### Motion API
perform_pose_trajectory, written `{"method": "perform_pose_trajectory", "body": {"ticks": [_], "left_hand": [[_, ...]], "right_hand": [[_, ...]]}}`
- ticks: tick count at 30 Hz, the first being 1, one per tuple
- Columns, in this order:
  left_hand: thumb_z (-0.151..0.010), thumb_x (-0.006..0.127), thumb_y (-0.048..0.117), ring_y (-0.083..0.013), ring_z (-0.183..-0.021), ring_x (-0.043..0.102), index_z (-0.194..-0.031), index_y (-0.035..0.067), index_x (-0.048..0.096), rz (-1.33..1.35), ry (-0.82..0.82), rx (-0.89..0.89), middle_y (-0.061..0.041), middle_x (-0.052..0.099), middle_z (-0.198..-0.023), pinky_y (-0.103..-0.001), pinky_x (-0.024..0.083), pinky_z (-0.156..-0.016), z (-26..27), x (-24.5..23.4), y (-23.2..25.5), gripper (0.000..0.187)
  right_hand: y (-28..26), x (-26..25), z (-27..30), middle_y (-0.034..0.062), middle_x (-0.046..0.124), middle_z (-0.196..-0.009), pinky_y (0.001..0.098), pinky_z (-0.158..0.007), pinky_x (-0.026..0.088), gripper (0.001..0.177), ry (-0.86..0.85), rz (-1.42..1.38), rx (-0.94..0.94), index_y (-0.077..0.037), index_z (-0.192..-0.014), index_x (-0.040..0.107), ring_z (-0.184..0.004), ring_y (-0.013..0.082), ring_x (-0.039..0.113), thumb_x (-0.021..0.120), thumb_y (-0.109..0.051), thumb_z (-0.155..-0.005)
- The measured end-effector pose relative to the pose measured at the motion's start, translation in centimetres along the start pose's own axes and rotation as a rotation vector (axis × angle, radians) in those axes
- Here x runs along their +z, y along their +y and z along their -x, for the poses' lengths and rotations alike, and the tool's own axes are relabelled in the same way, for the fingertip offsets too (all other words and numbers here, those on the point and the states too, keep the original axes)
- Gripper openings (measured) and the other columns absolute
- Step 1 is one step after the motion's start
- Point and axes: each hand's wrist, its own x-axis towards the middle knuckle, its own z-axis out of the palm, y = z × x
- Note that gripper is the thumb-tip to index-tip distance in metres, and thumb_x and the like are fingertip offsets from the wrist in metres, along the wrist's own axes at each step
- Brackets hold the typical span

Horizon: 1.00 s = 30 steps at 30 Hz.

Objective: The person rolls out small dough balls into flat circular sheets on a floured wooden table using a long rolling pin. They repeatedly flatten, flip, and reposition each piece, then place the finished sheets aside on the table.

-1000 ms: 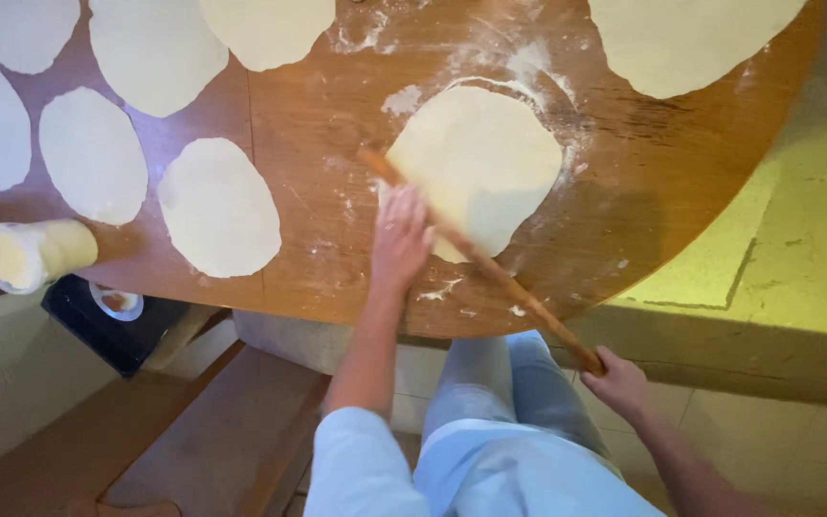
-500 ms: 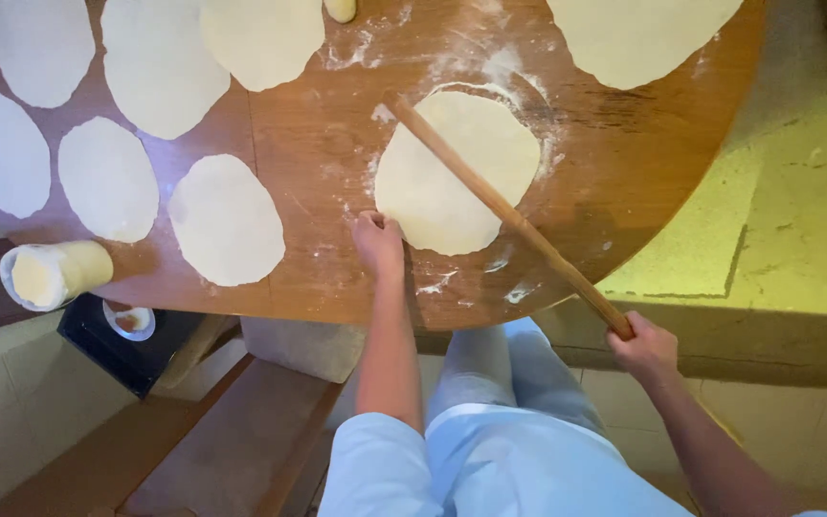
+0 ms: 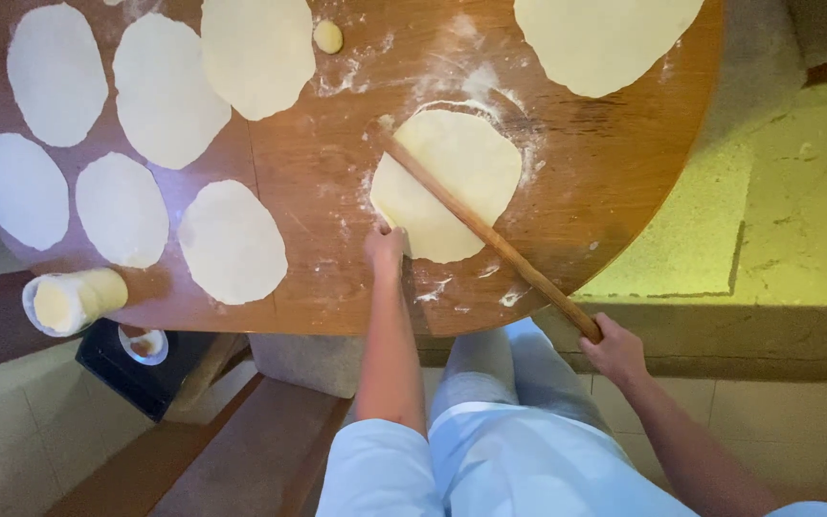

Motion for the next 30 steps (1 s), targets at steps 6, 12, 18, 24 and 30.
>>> {"method": "perform_pose_trajectory", "body": {"ticks": [6, 12, 18, 24, 30], "left_hand": [[-0.082, 0.066, 0.011, -0.0346, -0.096, 0.069, -0.121, -0.006, 0.064, 0.371, -0.173, 0.110, -0.028, 0.068, -0.116, -0.045, 0.061, -0.071, 1.9, 2.0, 4.5, 0.042], [-0.087, 0.065, 0.003, -0.0294, -0.078, 0.072, -0.118, -0.002, 0.059, 0.868, -0.452, 0.185, -0.019, 0.063, -0.106, -0.042, 0.068, -0.067, 8.0, 3.8, 17.1, 0.032], [-0.088, 0.068, 0.012, -0.0223, -0.068, 0.072, -0.111, 0.006, 0.071, 0.638, -0.409, 0.209, -0.014, 0.070, -0.095, -0.032, 0.064, -0.057, 8.8, 4.1, 11.7, 0.024], [-0.093, 0.065, 0.018, -0.0188, -0.071, 0.072, -0.114, 0.004, 0.068, 0.686, -0.443, 0.074, -0.013, 0.071, -0.089, -0.031, 0.065, -0.067, 7.1, 2.1, 0.4, 0.025], [-0.097, 0.060, 0.018, -0.0209, -0.075, 0.073, -0.113, 0.005, 0.068, 0.781, -0.301, -0.035, -0.018, 0.073, -0.094, -0.034, 0.066, -0.071, 7.6, -5.2, -3.0, 0.022]], "right_hand": [[-5.0, -4.6, 0.5, 0.0032, 0.074, -0.112, 0.0388, -0.096, 0.057, 0.042, -0.130, -0.049, 0.076, -0.023, -0.122, 0.062, -0.107, 0.0253, 0.074, 0.071, -0.038, -0.084], [-5.2, -3.6, 0.7, 0.0055, 0.073, -0.091, 0.0375, -0.088, 0.059, 0.033, 0.007, -0.024, 0.035, -0.018, -0.105, 0.069, -0.095, 0.0279, 0.076, 0.072, -0.044, -0.085], [-2.2, -5.7, -0.4, 0.0111, 0.078, -0.085, 0.0398, -0.078, 0.061, 0.048, 0.192, 0.014, -0.070, -0.014, -0.105, 0.076, -0.086, 0.0305, 0.077, 0.076, -0.056, -0.081], [-3.7, -14.4, 0.0, 0.0131, 0.080, -0.087, 0.0400, -0.077, 0.061, 0.039, 0.024, 0.000, -0.126, -0.021, -0.106, 0.078, -0.086, 0.0309, 0.079, 0.077, -0.052, -0.083], [-11.8, -20.0, 3.0, 0.0175, 0.080, -0.091, 0.0447, -0.082, 0.059, 0.039, -0.144, -0.071, -0.084, -0.014, -0.107, 0.080, -0.093, 0.0371, 0.077, 0.076, -0.048, -0.088]]}}
